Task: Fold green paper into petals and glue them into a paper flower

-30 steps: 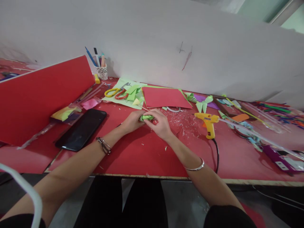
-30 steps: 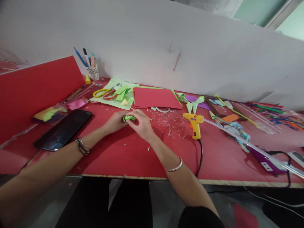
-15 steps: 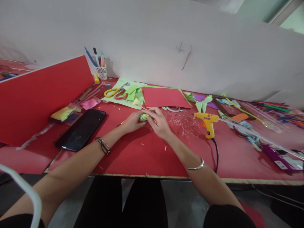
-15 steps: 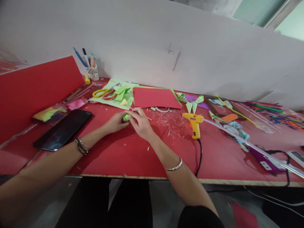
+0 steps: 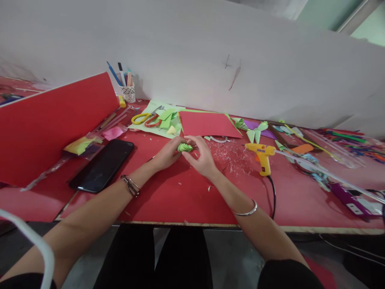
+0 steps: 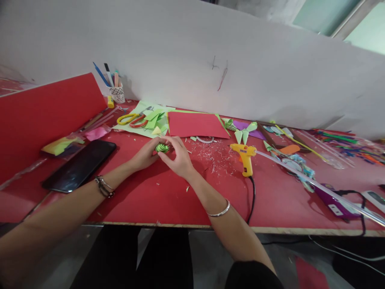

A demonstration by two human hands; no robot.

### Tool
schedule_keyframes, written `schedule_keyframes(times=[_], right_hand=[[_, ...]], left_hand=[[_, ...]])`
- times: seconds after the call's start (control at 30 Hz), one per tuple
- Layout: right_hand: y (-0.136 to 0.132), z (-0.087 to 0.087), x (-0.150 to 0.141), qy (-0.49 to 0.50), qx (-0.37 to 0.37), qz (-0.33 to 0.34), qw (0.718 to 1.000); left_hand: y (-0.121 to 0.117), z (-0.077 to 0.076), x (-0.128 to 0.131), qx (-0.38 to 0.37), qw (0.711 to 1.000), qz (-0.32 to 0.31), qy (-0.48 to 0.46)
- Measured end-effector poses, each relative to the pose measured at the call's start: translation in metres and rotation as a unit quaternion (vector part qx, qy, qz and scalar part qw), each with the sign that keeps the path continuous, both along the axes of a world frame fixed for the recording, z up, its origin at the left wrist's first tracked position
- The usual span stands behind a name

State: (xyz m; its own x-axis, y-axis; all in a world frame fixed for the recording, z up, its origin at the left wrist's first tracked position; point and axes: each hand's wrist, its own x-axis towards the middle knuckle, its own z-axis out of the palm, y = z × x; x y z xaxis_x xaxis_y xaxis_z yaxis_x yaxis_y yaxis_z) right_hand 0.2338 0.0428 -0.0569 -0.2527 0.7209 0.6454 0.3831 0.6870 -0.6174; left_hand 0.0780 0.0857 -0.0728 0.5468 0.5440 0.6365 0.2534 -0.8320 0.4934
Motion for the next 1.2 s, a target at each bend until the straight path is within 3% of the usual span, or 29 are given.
schedule_keyframes(times=[0.2,0.33,0.53,0.73,0.97,1.2], right_hand=[[-0.0016,0.0018,-0.0012,-0.044,0.032,0.016,0.998],[-0.0018,0.0016,-0.0014,-0.067,0.06,0.03,0.995],[-0.0017,0.0013,-0.0002,-0.069,0.02,0.0,0.997],[0.0018,-0.0007,0.0025,-0.077,0.014,0.0,0.997],[0.0019,0.003,0.0056,-0.2,0.099,0.018,0.975],[-0.0004,0.0074,0.0048,-0.247,0.123,0.039,0.96]], left_hand=[[0.0019,0.0008,0.0017,-0.052,0.997,-0.04,-0.04],[0.0022,0.0018,0.0027,-0.151,0.984,-0.051,-0.084],[0.0003,0.0,0.0032,-0.217,0.97,-0.084,-0.074],[0.0004,0.0003,-0.0007,-0.215,0.969,-0.113,-0.031],[0.0051,-0.0049,-0.0017,-0.178,0.978,-0.109,-0.018],[0.009,-0.0064,-0.0023,-0.157,0.981,-0.113,-0.006]])
